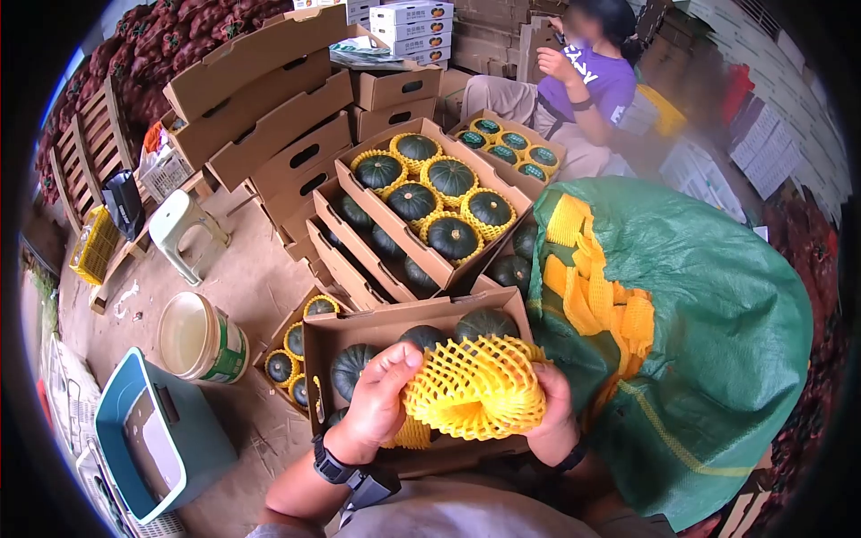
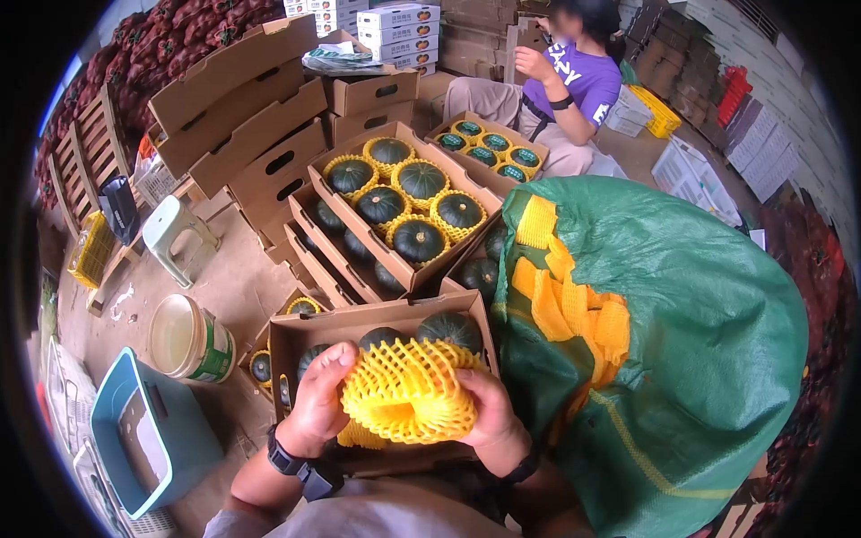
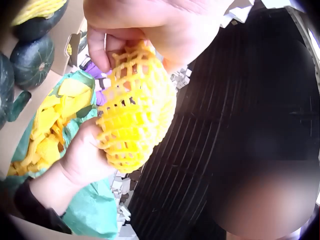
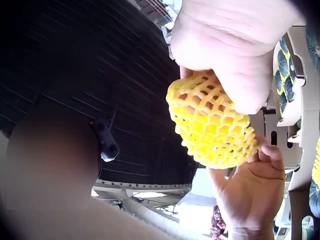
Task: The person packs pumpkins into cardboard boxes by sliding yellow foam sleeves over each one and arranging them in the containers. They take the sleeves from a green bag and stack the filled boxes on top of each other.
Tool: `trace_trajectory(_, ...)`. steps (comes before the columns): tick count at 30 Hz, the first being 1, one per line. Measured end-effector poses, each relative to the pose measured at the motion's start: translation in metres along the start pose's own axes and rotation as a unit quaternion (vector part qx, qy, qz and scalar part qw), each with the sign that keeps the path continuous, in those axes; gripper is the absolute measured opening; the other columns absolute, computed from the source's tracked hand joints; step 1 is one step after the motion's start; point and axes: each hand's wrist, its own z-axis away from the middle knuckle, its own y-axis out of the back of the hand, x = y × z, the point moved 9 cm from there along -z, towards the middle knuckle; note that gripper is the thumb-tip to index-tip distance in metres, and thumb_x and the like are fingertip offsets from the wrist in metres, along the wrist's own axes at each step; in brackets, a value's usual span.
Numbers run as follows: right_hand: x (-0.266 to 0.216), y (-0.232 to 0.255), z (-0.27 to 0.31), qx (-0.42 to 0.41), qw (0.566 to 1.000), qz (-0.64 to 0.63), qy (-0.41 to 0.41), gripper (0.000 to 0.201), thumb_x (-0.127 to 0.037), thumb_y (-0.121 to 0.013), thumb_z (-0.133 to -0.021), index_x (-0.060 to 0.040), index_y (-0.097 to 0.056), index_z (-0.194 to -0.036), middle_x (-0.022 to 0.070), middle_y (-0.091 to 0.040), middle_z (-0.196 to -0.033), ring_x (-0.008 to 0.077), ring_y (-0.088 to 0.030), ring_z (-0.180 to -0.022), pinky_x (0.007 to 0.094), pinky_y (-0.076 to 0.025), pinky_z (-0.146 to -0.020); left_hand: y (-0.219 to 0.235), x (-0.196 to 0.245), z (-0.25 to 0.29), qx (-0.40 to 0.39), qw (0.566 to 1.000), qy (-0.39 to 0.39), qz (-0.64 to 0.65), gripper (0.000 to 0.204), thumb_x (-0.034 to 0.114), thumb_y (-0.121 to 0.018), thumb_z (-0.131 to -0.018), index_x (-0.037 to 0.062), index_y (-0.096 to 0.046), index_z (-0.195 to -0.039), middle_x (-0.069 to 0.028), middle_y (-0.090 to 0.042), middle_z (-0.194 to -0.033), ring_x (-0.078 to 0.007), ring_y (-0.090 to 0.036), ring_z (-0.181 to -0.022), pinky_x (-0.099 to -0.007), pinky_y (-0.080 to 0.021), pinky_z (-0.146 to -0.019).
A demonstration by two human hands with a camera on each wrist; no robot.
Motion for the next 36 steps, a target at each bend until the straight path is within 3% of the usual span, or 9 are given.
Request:
trace_trajectory(6,-0.004,0.008,0.001,-0.029,0.976,0.192,0.101,0.056,-0.040,-0.056,-0.092,-0.0054,-0.045,-0.135,0.0092,-0.051,-0.135,0.0228,-0.039,-0.132,0.0435,-0.029,-0.109,-0.047,0.061,0.052,-0.010,0.655,-0.430,-0.621,0.037,0.030,-0.080,-0.067,0.0172,-0.073,-0.101,-0.0156,-0.042,-0.138,-0.0405,-0.028,-0.133,-0.0539,-0.026,-0.106)
trace_trajectory(10,0.019,-0.002,-0.010,-0.037,0.954,0.297,0.002,0.049,-0.048,-0.042,-0.097,-0.0061,-0.055,-0.119,0.0106,-0.060,-0.116,0.0216,-0.056,-0.108,0.0356,-0.039,-0.098,-0.026,0.018,0.023,-0.153,0.853,-0.159,-0.473,0.025,0.028,-0.070,-0.083,0.0050,-0.061,-0.078,-0.0130,-0.067,-0.095,-0.0257,-0.063,-0.091,-0.0342,-0.047,-0.085)
trace_trajectory(12,0.035,-0.032,0.002,-0.091,0.715,0.694,-0.005,0.039,-0.038,-0.058,-0.093,-0.0029,-0.059,-0.111,0.0070,-0.063,-0.105,0.0165,-0.061,-0.097,0.0303,-0.045,-0.087,0.009,-0.007,0.021,-0.131,0.947,-0.037,-0.292,0.046,0.046,-0.061,-0.088,0.0002,-0.064,-0.086,-0.0145,-0.068,-0.091,-0.0210,-0.065,-0.085,-0.0310,-0.048,-0.079)
trace_trajectory(14,0.025,0.008,-0.001,0.064,0.941,0.329,-0.038,0.034,-0.025,-0.065,-0.091,0.0024,-0.060,-0.111,0.0099,-0.062,-0.107,0.0196,-0.055,-0.110,0.0313,-0.043,-0.093,0.011,-0.023,0.033,-0.163,0.982,0.075,-0.064,0.109,0.088,-0.027,-0.076,-0.0115,-0.066,-0.097,-0.0194,-0.069,-0.093,-0.0260,-0.064,-0.085,-0.0361,-0.048,-0.081)
trace_trajectory(19,0.089,0.008,0.008,-0.054,0.984,0.077,-0.154,0.040,-0.019,-0.061,-0.093,-0.0031,-0.051,-0.129,0.0059,-0.057,-0.123,0.0149,-0.049,-0.120,0.0343,-0.038,-0.103,-0.010,-0.004,0.054,-0.279,0.948,-0.022,0.155,0.129,0.097,-0.039,-0.054,-0.0054,-0.044,-0.132,-0.0246,-0.046,-0.135,-0.0366,-0.041,-0.128,-0.0491,-0.029,-0.109)
trace_trajectory(21,0.050,-0.001,0.002,-0.071,0.869,0.490,-0.001,0.047,-0.019,-0.070,-0.083,-0.0053,-0.053,-0.125,0.0094,-0.050,-0.131,0.0223,-0.051,-0.119,0.0364,-0.041,-0.101,-0.041,0.002,0.048,-0.270,0.956,0.074,0.084,0.137,0.093,-0.052,-0.052,0.0051,-0.013,-0.150,-0.0194,-0.020,-0.153,-0.0334,-0.024,-0.141,-0.0512,-0.024,-0.112)
trace_trajectory(24,0.021,0.008,0.018,-0.002,0.374,0.925,-0.064,0.066,-0.031,-0.078,-0.069,-0.0189,-0.052,-0.128,0.0134,-0.040,-0.136,0.0355,-0.042,-0.125,0.0470,-0.046,-0.093,-0.013,-0.014,0.041,-0.142,0.982,0.114,0.055,0.136,0.090,-0.057,-0.052,0.0093,-0.010,-0.151,-0.0131,-0.018,-0.155,-0.0369,-0.018,-0.142,-0.0545,-0.023,-0.112)
trace_trajectory(27,0.042,0.041,0.027,-0.006,0.269,0.947,-0.178,0.074,-0.034,-0.078,-0.067,-0.0277,-0.047,-0.135,0.0167,-0.033,-0.140,0.0413,-0.041,-0.123,0.0574,-0.044,-0.091,0.015,-0.042,0.040,-0.107,0.982,0.135,0.081,0.120,0.071,-0.068,-0.065,0.0127,-0.009,-0.151,-0.0091,-0.019,-0.155,-0.0335,-0.019,-0.142,-0.0489,-0.021,-0.114)
trace_trajectory(36,-0.016,0.011,0.025,0.146,0.694,0.692,0.132,0.073,-0.034,-0.067,-0.086,-0.0084,-0.030,-0.144,0.0207,-0.030,-0.142,0.0330,-0.029,-0.134,0.0442,-0.032,-0.106,0.009,-0.048,0.042,-0.117,0.963,0.067,-0.233,0.112,0.033,-0.082,-0.072,0.0004,-0.006,-0.148,-0.0138,-0.023,-0.149,-0.0251,-0.022,-0.140,-0.0366,-0.020,-0.114)
